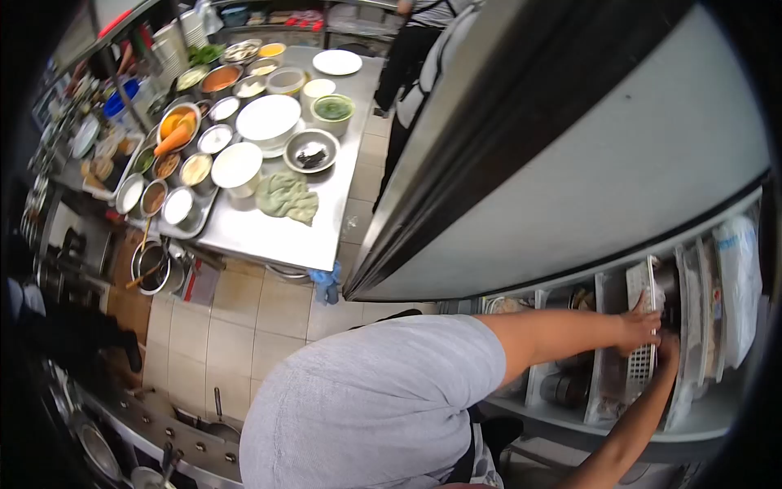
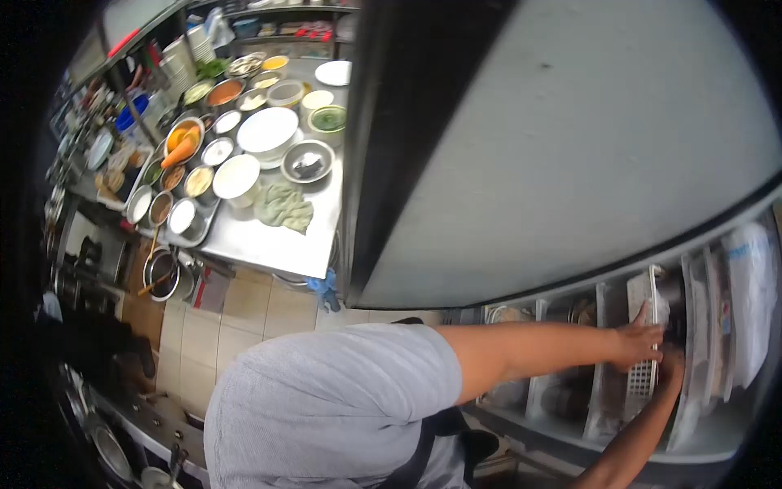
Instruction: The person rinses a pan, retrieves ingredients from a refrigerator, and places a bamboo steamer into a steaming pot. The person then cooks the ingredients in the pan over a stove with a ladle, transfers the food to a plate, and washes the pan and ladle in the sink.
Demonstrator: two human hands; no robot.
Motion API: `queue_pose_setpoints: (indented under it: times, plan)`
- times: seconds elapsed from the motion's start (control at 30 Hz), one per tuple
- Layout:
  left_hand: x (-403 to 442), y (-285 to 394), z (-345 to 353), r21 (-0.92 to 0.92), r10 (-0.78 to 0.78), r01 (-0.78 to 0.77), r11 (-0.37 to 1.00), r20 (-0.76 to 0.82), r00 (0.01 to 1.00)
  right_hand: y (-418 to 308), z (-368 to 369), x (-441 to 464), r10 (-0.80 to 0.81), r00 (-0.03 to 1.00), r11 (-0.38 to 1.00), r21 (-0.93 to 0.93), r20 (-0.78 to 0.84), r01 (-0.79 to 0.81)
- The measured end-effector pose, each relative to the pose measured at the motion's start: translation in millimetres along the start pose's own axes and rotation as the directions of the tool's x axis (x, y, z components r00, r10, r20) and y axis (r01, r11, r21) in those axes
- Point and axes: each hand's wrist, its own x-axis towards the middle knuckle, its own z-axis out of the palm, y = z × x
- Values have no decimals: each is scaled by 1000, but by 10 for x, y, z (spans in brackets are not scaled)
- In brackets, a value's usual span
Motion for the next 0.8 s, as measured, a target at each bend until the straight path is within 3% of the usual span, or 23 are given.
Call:
queue_pose_setpoints:
  times: [0.03, 0.07, 0.17, 0.2, 0.27, 0.3, 0.33, 0.37, 0.4, 0.43, 0.47, 0.5, 0.53, 0.57, 0.7, 0.8]
  plan:
    - [-1, 32, -1, -19, -15, 16, 1000, 32, 999, 328, 83, 204, -114, 992, 950, -286, 47, 123]
    - [-66, -140, -6, -34, -37, 39, 999, 61, 997, 358, 229, 542, -218, 968, 804, -541, 120, 248]
    - [-123, -128, -27, -64, -39, 45, 997, 87, 995, 119, 200, 363, -107, 993, 876, -468, 48, 117]
    - [-128, -99, -79, -83, -43, 51, 995, 89, 995, 121, 211, 255, -215, 976, 854, -492, -41, 168]
    - [-137, -61, -91, -80, -85, 91, 993, 79, 993, 91, 262, 195, -152, 975, 985, -106, -164, 135]
    - [-137, -68, -62, -66, -119, 123, 990, 71, 990, 87, 253, 105, -80, 973, 990, 99, -214, 103]
    - [-114, 14, 43, -76, -125, 131, 989, 80, 989, 203, 313, 118, -73, 971, 989, 111, -229, 101]
    - [-93, 14, 158, -85, -115, 116, 990, 22, 993, 439, 452, 196, 16, 943, 950, 299, -334, 90]
    - [-134, 14, 321, -148, -123, 113, 982, -65, 990, -78, 332, -271, -89, 934, 912, -406, -346, -64]
    - [-158, -69, 476, -272, -192, 147, 951, -145, 971, -609, 163, -533, 72, 943, 955, -251, -325, -160]
    - [-185, -77, 627, -369, -269, 193, 909, -165, 949, -633, 194, -571, 160, 916, 964, -140, -369, -224]
    - [-231, 243, -53, -193, -152, 138, 971, -60, 987, -639, 224, -608, 245, 879, 960, -22, -409, -278]
    - [-280, 297, -65, -40, -124, 119, 992, -191, 974, -783, 133, -575, 328, 840, 945, 146, -432, -294]
    - [-266, 264, -78, -20, -123, 122, 992, -207, 970, -782, 200, -466, 222, 798, 973, 74, -560, -218]
    - [-260, 352, -245, -15, -174, 174, 985, -134, 976, -1385, -302, -656, 299, 823, 952, 216, -483, -219]
    - [-403, 428, -138, -2, -163, 165, 986, -138, 977, -1420, -208, -823, 278, 819, 955, 236, -502, -180]
